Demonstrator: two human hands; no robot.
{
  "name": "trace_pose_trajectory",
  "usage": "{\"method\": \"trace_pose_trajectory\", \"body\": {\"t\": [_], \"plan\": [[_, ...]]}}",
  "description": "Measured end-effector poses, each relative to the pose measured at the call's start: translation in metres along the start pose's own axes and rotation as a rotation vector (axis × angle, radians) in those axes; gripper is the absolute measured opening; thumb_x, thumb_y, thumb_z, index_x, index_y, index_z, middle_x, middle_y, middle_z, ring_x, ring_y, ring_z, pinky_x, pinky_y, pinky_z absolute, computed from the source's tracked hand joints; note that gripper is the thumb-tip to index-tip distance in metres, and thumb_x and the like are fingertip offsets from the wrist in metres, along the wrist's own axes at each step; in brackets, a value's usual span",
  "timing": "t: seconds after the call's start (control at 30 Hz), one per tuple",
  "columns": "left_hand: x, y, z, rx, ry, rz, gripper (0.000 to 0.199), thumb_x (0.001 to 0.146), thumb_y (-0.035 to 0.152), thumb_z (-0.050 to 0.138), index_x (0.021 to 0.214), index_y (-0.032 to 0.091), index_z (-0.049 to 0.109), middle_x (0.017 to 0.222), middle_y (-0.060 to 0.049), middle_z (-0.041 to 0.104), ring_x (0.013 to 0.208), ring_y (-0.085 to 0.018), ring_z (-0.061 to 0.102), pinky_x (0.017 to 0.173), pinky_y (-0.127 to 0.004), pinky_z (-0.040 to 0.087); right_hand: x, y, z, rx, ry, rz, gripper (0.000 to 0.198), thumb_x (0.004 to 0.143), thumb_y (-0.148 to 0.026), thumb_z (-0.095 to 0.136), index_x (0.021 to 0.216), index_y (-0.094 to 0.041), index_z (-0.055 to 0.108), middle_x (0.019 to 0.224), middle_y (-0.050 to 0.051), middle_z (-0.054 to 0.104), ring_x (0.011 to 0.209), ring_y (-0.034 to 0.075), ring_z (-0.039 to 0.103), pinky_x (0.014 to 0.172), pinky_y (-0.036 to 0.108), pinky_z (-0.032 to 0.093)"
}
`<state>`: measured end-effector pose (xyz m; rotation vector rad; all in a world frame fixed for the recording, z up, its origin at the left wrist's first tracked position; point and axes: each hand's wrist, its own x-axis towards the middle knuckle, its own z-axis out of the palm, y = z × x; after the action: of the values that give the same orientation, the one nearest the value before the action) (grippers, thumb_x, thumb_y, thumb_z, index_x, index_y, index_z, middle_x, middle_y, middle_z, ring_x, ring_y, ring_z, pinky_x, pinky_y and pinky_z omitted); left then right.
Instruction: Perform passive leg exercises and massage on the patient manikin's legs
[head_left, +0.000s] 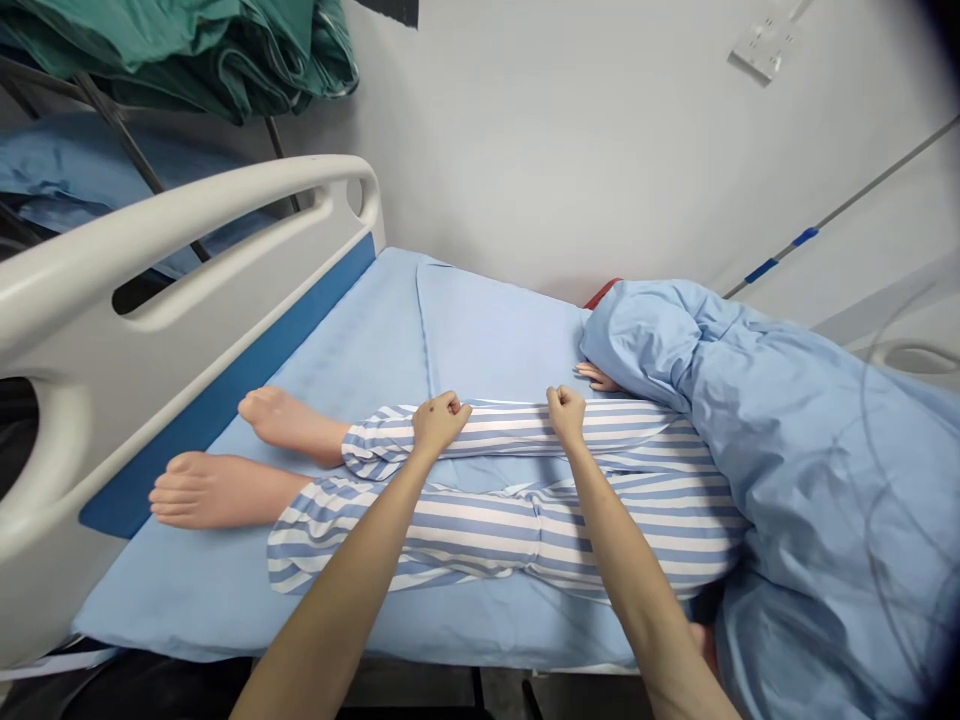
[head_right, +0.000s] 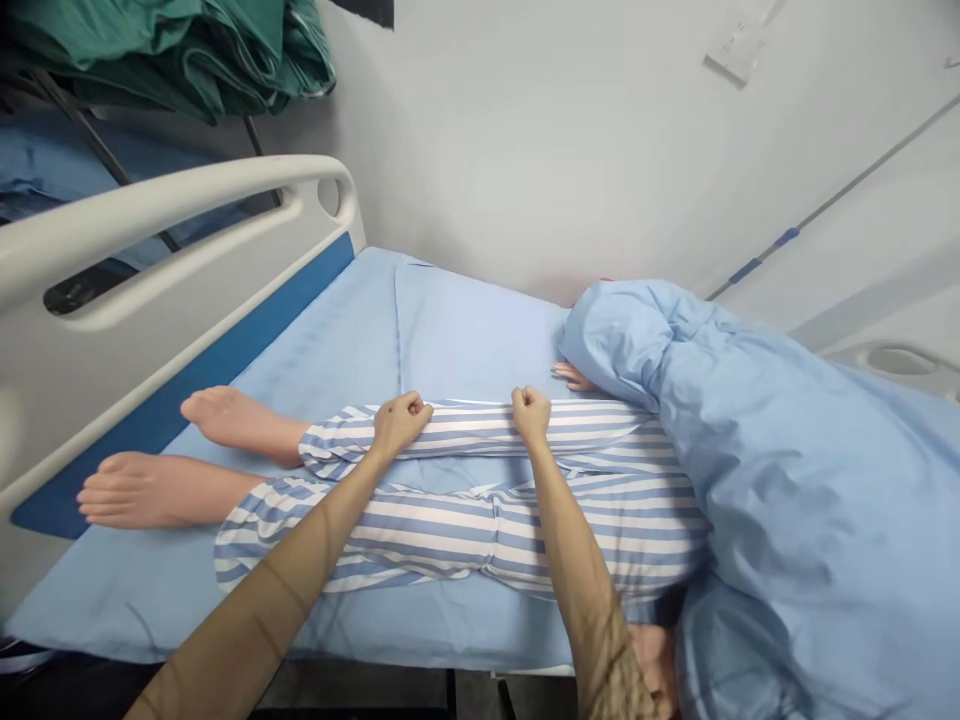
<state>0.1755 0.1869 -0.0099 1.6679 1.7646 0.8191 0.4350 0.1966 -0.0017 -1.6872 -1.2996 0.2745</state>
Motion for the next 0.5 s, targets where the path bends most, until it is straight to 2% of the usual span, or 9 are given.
{"method": "trace_pose_trajectory", "body": {"t": [0.1,0.2,0.27,0.33,0.4,0.5], "plan": [[0.003,0.003,-0.003,-0.036,-0.029,-0.004,0.018,0.073,0.033,0.053,0.061,0.022,0.047,0.059,0.003,0.051,0.063,-0.015,0.048,0.061,-0.027,0.029,-0.003,0.003,0.004,0.01,0.04,0.018,0.036,0.081,-0.029,0.048,0.053,-0.024,0.025,0.052,-0.007,0.02,0.053,0.01,0.023,0.056,0.028,0.023],[0.005,0.021,0.002,-0.061,0.054,0.007,0.018,0.075,0.03,0.052,0.06,0.022,0.046,0.058,0.002,0.05,0.063,-0.015,0.048,0.061,-0.027,0.03,-0.003,0.0,0.005,-0.004,0.009,-0.001,0.036,0.08,-0.028,0.048,0.054,-0.023,0.025,0.051,-0.007,0.02,0.052,0.01,0.024,0.055,0.028,0.023],[0.005,0.039,0.014,-0.055,0.106,0.059,0.017,0.077,0.029,0.051,0.061,0.021,0.049,0.061,0.002,0.053,0.066,-0.015,0.05,0.063,-0.027,0.031,-0.002,-0.001,0.003,-0.015,0.008,-0.013,0.036,0.08,-0.027,0.049,0.054,-0.023,0.025,0.051,-0.007,0.02,0.052,0.01,0.024,0.055,0.028,0.023],[0.003,0.056,0.033,-0.085,0.016,0.138,0.016,0.078,0.029,0.052,0.064,0.021,0.053,0.063,0.001,0.056,0.068,-0.015,0.052,0.065,-0.026,0.033,-0.002,0.0,0.001,-0.014,0.02,-0.016,0.036,0.08,-0.027,0.049,0.054,-0.023,0.024,0.051,-0.007,0.02,0.052,0.01,0.024,0.055,0.028,0.024],[-0.001,0.067,0.052,-0.077,-0.052,0.129,0.016,0.079,0.029,0.052,0.065,0.022,0.055,0.065,0.0,0.059,0.069,-0.016,0.054,0.065,-0.026,0.034,-0.003,0.002,0.001,-0.004,0.019,-0.022,0.037,0.081,-0.027,0.049,0.054,-0.023,0.024,0.052,-0.007,0.02,0.052,0.01,0.024,0.055,0.028,0.024],[-0.006,0.068,0.071,0.021,-0.021,0.088,0.016,0.079,0.03,0.053,0.066,0.022,0.056,0.069,-0.002,0.062,0.073,-0.018,0.057,0.066,-0.028,0.033,-0.005,0.002,0.004,-0.007,0.007,-0.022,0.038,0.081,-0.028,0.05,0.054,-0.023,0.024,0.052,-0.007,0.021,0.052,0.009,0.024,0.055,0.027,0.025]]}}
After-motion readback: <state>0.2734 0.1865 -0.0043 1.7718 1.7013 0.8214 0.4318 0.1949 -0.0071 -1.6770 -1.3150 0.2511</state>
